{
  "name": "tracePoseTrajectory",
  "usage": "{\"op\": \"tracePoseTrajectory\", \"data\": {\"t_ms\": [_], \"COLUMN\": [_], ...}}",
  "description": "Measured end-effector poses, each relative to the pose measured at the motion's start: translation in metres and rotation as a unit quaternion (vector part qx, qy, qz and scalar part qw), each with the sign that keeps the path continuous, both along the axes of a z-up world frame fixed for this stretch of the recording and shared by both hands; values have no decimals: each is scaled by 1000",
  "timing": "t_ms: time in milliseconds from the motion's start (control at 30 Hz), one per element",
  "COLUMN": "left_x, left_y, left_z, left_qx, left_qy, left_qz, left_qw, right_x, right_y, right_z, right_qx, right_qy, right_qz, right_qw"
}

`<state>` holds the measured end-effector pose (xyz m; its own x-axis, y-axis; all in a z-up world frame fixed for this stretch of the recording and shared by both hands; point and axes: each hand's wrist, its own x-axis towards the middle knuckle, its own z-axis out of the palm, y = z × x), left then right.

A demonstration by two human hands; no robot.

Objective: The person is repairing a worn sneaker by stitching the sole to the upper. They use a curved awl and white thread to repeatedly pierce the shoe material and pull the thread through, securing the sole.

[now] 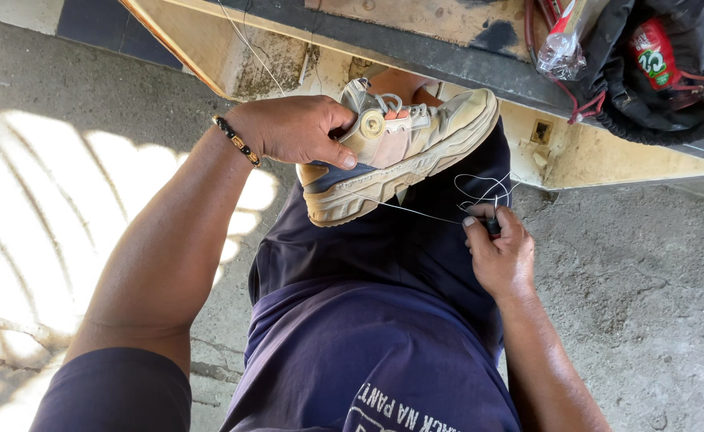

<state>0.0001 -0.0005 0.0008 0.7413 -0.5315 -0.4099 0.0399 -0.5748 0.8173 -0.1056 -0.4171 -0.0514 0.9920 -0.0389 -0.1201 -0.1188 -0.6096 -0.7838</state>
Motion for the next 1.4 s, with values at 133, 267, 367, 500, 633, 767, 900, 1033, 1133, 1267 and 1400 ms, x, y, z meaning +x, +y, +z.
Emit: {"op": "tracePoseTrajectory", "data": {"t_ms": [133,267,367,500,633,767,900,1033,1133,1267,1400], "left_x": [2,-7,-26,-61,-80,-87,-99,-98,-95,-99,-116], "left_y": [1,-3,-29,-67,-122,-124,-106,-116,-125,-134,-128], "left_z": [-7,-2,33,22,-1,-9,-1,6,10,-6,-24], "left_qx": [1,-28,-70,-167,-216,-196,-56,-23,-77,-153,-125], "left_qy": [0,36,75,133,231,162,72,36,36,64,55], "left_qz": [2,31,76,147,227,173,6,-29,-46,-3,47], "left_qw": [1000,998,992,966,921,952,996,999,995,986,989], "right_x": [0,0,1,-6,-16,-25,-35,-32,-31,-37,-44], "right_y": [-4,-8,-14,-20,-15,-8,8,5,-8,-8,-13], "right_z": [-7,-11,0,38,60,51,59,61,66,92,86], "right_qx": [6,55,136,230,208,153,91,51,-6,-50,3], "right_qy": [-4,3,29,65,62,77,84,79,162,93,41], "right_qz": [0,-1,-8,-32,-12,49,61,76,74,140,180], "right_qw": [1000,999,990,970,976,984,990,993,984,984,983]}}
